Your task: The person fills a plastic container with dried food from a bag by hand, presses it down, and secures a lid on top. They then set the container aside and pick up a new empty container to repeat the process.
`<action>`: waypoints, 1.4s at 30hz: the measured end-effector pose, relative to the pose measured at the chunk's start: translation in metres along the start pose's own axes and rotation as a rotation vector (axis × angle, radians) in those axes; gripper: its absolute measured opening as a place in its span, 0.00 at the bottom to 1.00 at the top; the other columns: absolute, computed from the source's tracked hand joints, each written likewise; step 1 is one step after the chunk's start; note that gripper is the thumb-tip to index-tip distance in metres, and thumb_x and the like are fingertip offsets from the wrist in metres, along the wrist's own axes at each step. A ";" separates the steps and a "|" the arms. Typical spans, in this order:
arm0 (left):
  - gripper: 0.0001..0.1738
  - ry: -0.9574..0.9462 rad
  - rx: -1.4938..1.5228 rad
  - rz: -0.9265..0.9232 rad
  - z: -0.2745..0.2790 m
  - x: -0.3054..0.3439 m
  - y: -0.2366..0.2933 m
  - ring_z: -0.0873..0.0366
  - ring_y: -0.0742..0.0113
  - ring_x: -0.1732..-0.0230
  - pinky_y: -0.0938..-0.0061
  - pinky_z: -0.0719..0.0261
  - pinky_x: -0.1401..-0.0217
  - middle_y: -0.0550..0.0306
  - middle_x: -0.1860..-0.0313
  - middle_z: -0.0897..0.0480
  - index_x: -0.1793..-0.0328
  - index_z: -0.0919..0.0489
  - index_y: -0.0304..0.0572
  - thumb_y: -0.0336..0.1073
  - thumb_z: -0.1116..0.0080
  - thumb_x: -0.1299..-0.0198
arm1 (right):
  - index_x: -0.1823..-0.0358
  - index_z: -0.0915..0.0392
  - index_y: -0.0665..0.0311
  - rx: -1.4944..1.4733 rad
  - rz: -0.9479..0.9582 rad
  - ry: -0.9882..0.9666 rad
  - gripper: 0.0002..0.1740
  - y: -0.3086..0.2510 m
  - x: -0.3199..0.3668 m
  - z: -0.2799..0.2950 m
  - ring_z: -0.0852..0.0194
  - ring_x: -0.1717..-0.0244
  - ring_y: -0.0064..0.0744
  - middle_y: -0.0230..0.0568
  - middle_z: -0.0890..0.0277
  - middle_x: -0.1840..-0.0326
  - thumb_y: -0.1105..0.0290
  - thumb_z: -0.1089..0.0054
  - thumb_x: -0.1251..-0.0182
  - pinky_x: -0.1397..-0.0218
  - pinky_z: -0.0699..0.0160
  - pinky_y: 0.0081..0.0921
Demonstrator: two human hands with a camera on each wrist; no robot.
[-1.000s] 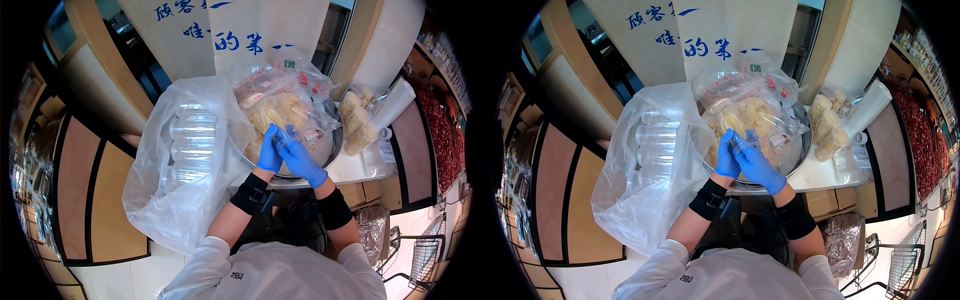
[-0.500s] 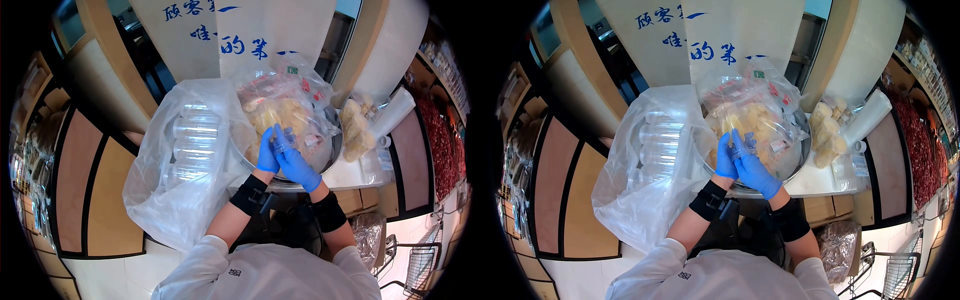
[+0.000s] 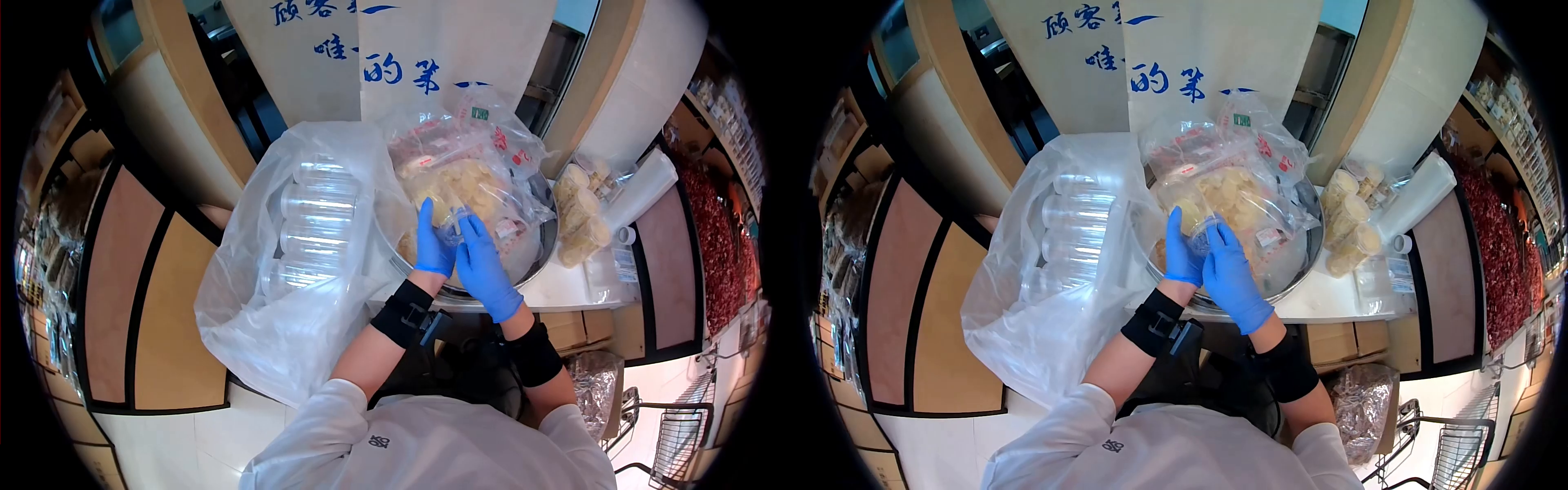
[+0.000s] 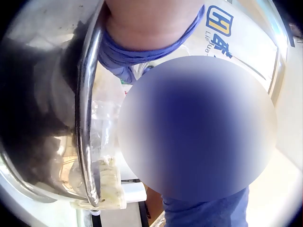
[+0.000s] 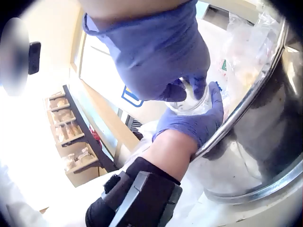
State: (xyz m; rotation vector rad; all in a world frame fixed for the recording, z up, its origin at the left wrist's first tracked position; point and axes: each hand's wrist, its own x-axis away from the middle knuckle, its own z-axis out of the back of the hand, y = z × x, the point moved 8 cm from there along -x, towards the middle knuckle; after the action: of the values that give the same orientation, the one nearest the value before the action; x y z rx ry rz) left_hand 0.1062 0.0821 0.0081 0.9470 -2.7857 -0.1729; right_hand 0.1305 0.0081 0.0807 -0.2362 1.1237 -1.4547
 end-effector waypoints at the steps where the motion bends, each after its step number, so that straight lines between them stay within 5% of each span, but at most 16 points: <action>1: 0.35 -0.027 -0.010 0.021 0.000 -0.002 -0.003 0.22 0.57 0.49 0.65 0.26 0.39 0.50 0.48 0.21 0.37 0.29 0.42 0.63 0.47 0.38 | 0.33 0.35 0.67 0.329 0.025 0.001 0.29 -0.007 -0.002 0.000 0.36 0.35 0.56 0.55 0.41 0.29 0.78 0.53 0.39 0.33 0.34 0.38; 2: 0.35 -0.054 -0.020 0.041 0.000 -0.005 -0.005 0.22 0.57 0.49 0.64 0.25 0.40 0.50 0.48 0.21 0.37 0.29 0.43 0.63 0.47 0.38 | 0.35 0.33 0.67 0.658 0.050 0.002 0.28 -0.014 -0.003 -0.001 0.32 0.39 0.55 0.54 0.41 0.29 0.77 0.52 0.39 0.36 0.30 0.38; 9: 0.36 -0.004 -0.088 0.068 0.008 -0.009 -0.012 0.21 0.60 0.53 0.66 0.23 0.44 0.51 0.53 0.19 0.42 0.26 0.41 0.66 0.47 0.40 | 0.38 0.32 0.69 0.773 0.035 0.015 0.27 -0.023 0.005 0.000 0.24 0.55 0.50 0.50 0.41 0.28 0.75 0.48 0.43 0.55 0.20 0.42; 12: 0.35 0.000 -0.198 -0.082 0.009 -0.013 -0.002 0.21 0.61 0.54 0.68 0.22 0.45 0.52 0.54 0.19 0.42 0.26 0.41 0.65 0.48 0.39 | 0.37 0.33 0.68 0.850 0.063 -0.076 0.29 -0.006 0.011 -0.004 0.22 0.64 0.48 0.50 0.39 0.30 0.75 0.48 0.44 0.63 0.20 0.41; 14: 0.33 0.078 -0.221 -0.097 0.016 -0.013 0.001 0.20 0.63 0.55 0.69 0.22 0.46 0.52 0.55 0.18 0.42 0.26 0.41 0.63 0.46 0.38 | 0.35 0.34 0.66 0.819 0.037 -0.311 0.31 0.020 0.020 -0.012 0.21 0.71 0.46 0.49 0.30 0.38 0.77 0.48 0.46 0.68 0.21 0.40; 21: 0.32 0.130 -0.293 -0.102 0.028 -0.021 -0.002 0.19 0.63 0.58 0.69 0.21 0.50 0.51 0.57 0.19 0.39 0.28 0.42 0.59 0.44 0.38 | 0.32 0.38 0.61 0.907 -0.012 -0.511 0.35 0.013 0.013 0.001 0.20 0.71 0.47 0.50 0.33 0.36 0.77 0.49 0.46 0.69 0.23 0.40; 24: 0.32 0.099 -0.369 -0.134 0.025 -0.022 -0.001 0.19 0.63 0.59 0.70 0.21 0.51 0.52 0.58 0.19 0.38 0.29 0.43 0.58 0.43 0.38 | 0.31 0.40 0.62 0.938 -0.050 -0.473 0.36 0.029 0.010 0.003 0.19 0.71 0.48 0.51 0.28 0.40 0.76 0.49 0.46 0.70 0.23 0.41; 26: 0.32 0.107 -0.409 -0.104 0.027 -0.020 -0.003 0.19 0.64 0.57 0.70 0.22 0.50 0.53 0.57 0.19 0.36 0.30 0.43 0.56 0.42 0.38 | 0.25 0.48 0.63 0.917 0.049 -0.426 0.40 0.024 0.004 0.004 0.19 0.72 0.48 0.61 0.22 0.55 0.76 0.51 0.43 0.70 0.22 0.41; 33: 0.29 0.137 -0.402 -0.163 0.016 -0.011 -0.001 0.21 0.67 0.53 0.71 0.23 0.48 0.57 0.49 0.21 0.34 0.31 0.48 0.53 0.43 0.37 | 0.24 0.50 0.60 0.841 -0.161 -0.467 0.38 0.025 -0.006 0.006 0.18 0.69 0.51 0.63 0.23 0.52 0.73 0.54 0.38 0.65 0.21 0.42; 36: 0.29 0.148 -0.348 -0.210 0.014 -0.012 0.006 0.21 0.68 0.52 0.71 0.23 0.48 0.58 0.48 0.22 0.34 0.31 0.50 0.53 0.43 0.37 | 0.24 0.49 0.59 0.717 0.078 -0.289 0.38 0.012 -0.006 0.011 0.19 0.70 0.51 0.62 0.22 0.55 0.73 0.54 0.38 0.65 0.21 0.43; 42: 0.29 0.148 -0.427 -0.181 0.017 -0.013 0.001 0.22 0.68 0.52 0.71 0.23 0.47 0.58 0.50 0.22 0.34 0.31 0.50 0.54 0.43 0.37 | 0.24 0.49 0.60 0.835 -0.208 -0.429 0.37 0.029 0.003 0.006 0.20 0.72 0.51 0.58 0.22 0.62 0.75 0.54 0.38 0.67 0.22 0.43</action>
State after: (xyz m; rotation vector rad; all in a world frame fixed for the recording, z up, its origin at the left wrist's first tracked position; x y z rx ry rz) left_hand 0.1118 0.0913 -0.0099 1.0439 -2.3851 -0.6634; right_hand 0.1530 0.0083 0.0607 -0.0621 0.1009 -1.8239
